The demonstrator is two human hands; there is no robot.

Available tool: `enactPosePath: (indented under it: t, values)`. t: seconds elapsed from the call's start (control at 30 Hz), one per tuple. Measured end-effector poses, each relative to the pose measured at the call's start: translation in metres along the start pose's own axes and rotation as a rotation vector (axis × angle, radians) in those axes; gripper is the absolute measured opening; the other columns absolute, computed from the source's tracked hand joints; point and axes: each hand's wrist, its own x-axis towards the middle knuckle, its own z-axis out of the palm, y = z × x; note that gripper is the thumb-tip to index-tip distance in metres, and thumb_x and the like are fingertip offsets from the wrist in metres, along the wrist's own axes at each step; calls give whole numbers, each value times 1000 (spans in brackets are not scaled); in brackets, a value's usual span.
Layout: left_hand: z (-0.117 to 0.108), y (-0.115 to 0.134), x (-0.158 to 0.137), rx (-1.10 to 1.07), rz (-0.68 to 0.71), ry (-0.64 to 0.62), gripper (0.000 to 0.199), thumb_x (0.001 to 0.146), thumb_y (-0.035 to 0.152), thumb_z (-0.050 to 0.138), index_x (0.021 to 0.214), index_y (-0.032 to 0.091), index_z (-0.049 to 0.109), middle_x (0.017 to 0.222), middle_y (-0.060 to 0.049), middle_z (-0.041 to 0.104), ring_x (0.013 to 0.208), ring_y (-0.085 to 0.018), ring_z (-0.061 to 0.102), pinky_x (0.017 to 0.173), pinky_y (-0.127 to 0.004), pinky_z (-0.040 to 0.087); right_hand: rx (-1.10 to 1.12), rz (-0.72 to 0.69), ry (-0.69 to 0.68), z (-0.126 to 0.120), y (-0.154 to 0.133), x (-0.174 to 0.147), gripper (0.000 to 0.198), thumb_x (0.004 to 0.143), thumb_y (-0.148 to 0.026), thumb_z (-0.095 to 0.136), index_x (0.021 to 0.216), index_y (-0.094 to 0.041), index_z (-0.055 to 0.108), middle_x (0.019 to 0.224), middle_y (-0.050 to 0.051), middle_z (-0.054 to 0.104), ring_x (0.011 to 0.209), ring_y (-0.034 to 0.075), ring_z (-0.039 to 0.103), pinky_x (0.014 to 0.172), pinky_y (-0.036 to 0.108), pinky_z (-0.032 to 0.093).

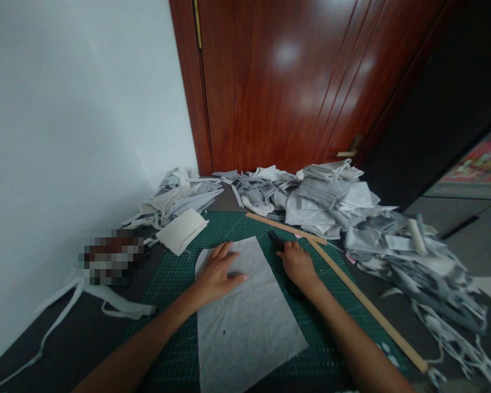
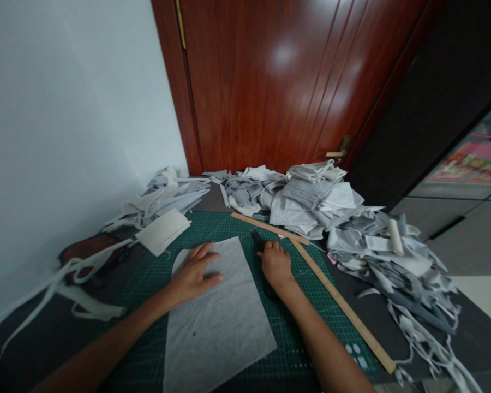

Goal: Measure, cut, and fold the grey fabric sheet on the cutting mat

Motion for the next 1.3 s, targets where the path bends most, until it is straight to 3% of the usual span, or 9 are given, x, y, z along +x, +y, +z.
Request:
enactPosePath:
  t: [0.13, 0.27, 0.43, 0.67, 0.83, 0.97, 1.03, 1.1, 1.3]
  values:
    - [2, 0, -2, 104, 52, -141, 84, 87, 70, 67, 152, 21, 50, 165, -18, 38, 153, -42, 32, 122, -61, 32, 71, -39, 35, 3, 23, 2, 17, 103, -26, 54, 109, -15, 65, 106, 17, 75, 96, 28, 73, 84, 36, 55]
    - [2, -4, -2, 150, 86, -197, 89, 89, 75, 61, 157, 19, 45, 166, -19, 35, 155, -41, 30, 125, -60, 28, 123, -63, 107, -9, 58, 14, 28, 107, -27, 44, 119, -15, 67, 110, 14, 78, 102, 24, 73, 88, 31, 54]
    - [1, -13, -3, 206, -69, -102, 77, 92, 73, 57, 151, 23, 54, 163, -17, 42, 151, -45, 34, 120, -65, 31, 44, 51, 220, -33, 115, 17, 38, 105, -29, 42, 121, -10, 70, 104, 21, 76, 96, 31, 72, 83, 37, 53]
    - [2, -5, -7, 252, -185, -138, 98, 85, 85, 55, 160, 25, 38, 167, -20, 33, 154, -55, 19, 116, -80, 14, -96, 192, 279, -34, 155, 8, 38, 99, -25, 47, 117, -7, 75, 98, 28, 72, 89, 39, 68, 72, 45, 50]
    - [-7, 3, 1, 47, -137, -207, 84, 96, 72, 50, 164, 26, 30, 171, -14, 27, 159, -41, 15, 124, -70, 10, -154, 239, 352, -33, 133, 11, 41, 98, -29, 47, 117, -3, 72, 101, 33, 70, 95, 48, 67, 75, 56, 50]
    - [-15, -7, 8, -112, -148, 68, 60, 105, 53, 42, 156, 21, 45, 168, -13, 35, 157, -30, 29, 127, -51, 28, 219, -104, 486, -26, 87, 11, 45, 98, -41, 55, 131, -13, 64, 122, 24, 69, 111, 41, 66, 93, 56, 52]
    - [-20, -17, 12, -74, -210, 221, 49, 103, 47, 50, 143, 20, 58, 156, -12, 51, 147, -29, 46, 124, -48, 35, 500, -248, 372, -13, 58, 5, 42, 100, -44, 53, 132, -18, 62, 117, 17, 71, 103, 33, 69, 92, 49, 56]
    - [-27, -31, 16, -4, -291, 299, 36, 98, 41, 60, 127, 21, 68, 139, -10, 65, 134, -28, 58, 120, -46, 41, 573, -288, 241, 3, 32, -6, 42, 101, -46, 53, 131, -18, 64, 107, 14, 72, 90, 28, 71, 80, 43, 59]
    - [-40, -67, 17, -1, -381, 179, 25, 87, 23, 71, 112, 20, 73, 107, -5, 75, 96, -22, 71, 94, -36, 57, 421, -376, 101, 28, 6, -20, 39, 93, -45, 65, 124, -23, 75, 117, 15, 71, 108, 37, 66, 93, 55, 52]
